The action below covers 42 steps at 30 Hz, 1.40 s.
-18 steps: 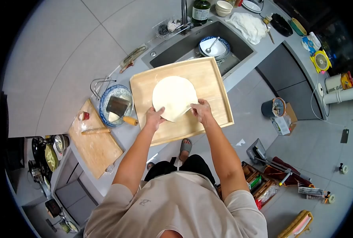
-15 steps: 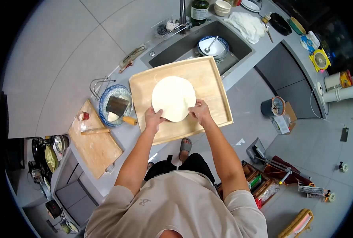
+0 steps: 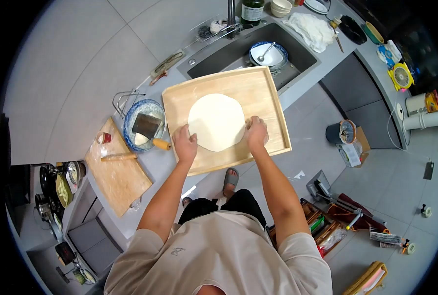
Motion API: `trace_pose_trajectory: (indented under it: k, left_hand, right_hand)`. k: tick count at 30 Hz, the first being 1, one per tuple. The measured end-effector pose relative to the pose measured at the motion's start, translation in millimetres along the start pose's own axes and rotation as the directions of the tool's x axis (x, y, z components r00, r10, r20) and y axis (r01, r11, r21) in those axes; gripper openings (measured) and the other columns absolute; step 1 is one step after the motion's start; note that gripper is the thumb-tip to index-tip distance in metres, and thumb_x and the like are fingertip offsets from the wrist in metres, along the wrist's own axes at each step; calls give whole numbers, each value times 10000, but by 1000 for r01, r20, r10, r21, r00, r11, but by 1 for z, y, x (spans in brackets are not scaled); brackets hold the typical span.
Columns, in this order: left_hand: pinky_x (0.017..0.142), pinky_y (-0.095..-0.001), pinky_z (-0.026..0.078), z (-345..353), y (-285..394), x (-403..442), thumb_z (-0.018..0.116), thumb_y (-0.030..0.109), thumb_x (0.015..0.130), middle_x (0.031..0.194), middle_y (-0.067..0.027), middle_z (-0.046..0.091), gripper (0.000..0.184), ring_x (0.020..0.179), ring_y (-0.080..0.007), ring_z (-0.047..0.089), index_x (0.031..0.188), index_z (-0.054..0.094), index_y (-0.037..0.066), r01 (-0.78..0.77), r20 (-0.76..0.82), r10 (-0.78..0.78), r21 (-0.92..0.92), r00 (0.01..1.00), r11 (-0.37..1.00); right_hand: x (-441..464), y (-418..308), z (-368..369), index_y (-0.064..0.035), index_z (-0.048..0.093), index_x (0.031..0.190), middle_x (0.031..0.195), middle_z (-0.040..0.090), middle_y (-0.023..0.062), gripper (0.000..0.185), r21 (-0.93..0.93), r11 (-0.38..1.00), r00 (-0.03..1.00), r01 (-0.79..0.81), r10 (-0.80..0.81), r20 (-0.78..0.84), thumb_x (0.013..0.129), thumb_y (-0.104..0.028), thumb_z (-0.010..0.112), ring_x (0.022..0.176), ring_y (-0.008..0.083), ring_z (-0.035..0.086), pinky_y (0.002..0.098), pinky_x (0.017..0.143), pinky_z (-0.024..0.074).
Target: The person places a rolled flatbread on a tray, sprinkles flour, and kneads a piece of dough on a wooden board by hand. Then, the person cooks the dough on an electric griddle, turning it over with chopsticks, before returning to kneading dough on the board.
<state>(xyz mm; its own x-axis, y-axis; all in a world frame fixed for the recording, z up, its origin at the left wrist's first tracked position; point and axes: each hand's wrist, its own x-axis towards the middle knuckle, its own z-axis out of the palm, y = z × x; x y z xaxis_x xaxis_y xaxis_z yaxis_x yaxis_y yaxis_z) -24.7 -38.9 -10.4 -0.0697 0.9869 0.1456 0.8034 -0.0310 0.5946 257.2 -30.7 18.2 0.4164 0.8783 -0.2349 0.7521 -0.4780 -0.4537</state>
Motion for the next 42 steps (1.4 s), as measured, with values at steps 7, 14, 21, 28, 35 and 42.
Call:
trace_pose_trajectory:
  k: [7, 14, 21, 28, 35, 42]
  left_hand:
    - [1308, -510, 191, -21, 24, -11, 537, 445, 1063, 1723, -151, 308, 704, 1609, -325, 248, 1624, 372, 52, -369, 507, 201, 257, 838, 893]
    - [1312, -478, 204, -47, 12, -35, 531, 394, 1072, 1674, -157, 394, 634, 1583, -314, 307, 1589, 425, 43, -303, 511, 189, 149, 839, 941]
    - [1210, -483, 386, -112, -43, -99, 591, 261, 1040, 1545, -188, 534, 509, 1442, -375, 485, 1491, 530, 33, -229, 348, 212, 8, 913, 973]
    - [1105, -456, 492, -192, -132, -160, 642, 186, 997, 1474, -151, 590, 418, 1306, -371, 593, 1396, 623, 62, -126, 160, 134, -58, 978, 990]
    - [1048, -435, 533, -269, -192, -196, 638, 145, 979, 1403, -156, 631, 360, 1262, -365, 617, 1328, 660, 58, -40, 149, 49, -62, 988, 997]
    - [1028, -436, 538, -265, -198, -147, 632, 88, 955, 1354, -180, 648, 337, 1220, -373, 629, 1283, 670, 17, -184, 14, 188, -143, 982, 973]
  right_hand:
    - [6, -8, 12, -55, 330, 1652, 1738, 281, 149, 731, -314, 743, 807, 591, -544, 231, 1072, -468, 500, 1619, 333, 218, 506, 1286, 243]
    - [-3, -12, 23, -22, 434, 1576, 1654, 407, 194, 661, -350, 773, 835, 530, -547, 56, 1054, -407, 561, 1550, 345, 347, 519, 1236, 298]
    - [-103, -116, 24, -46, 686, 1252, 1282, 694, 166, 317, 6, 657, 635, 754, -727, -260, 976, -202, 702, 1173, 382, 641, 500, 976, 508]
    - [-172, -223, 88, -73, 639, 1325, 1307, 674, 118, 448, -282, 599, 619, 749, -785, -24, 967, -336, 697, 1201, 317, 632, 470, 1004, 495]
    - [-181, -266, 106, -73, 604, 1400, 1242, 680, 174, 472, -421, 673, 785, 608, -589, 194, 1016, -339, 673, 1193, 368, 653, 489, 1009, 525]
    - [-172, -268, 99, -66, 636, 1337, 1174, 687, 177, 420, -376, 670, 723, 640, -691, 2, 993, -295, 707, 1119, 368, 652, 495, 969, 524]
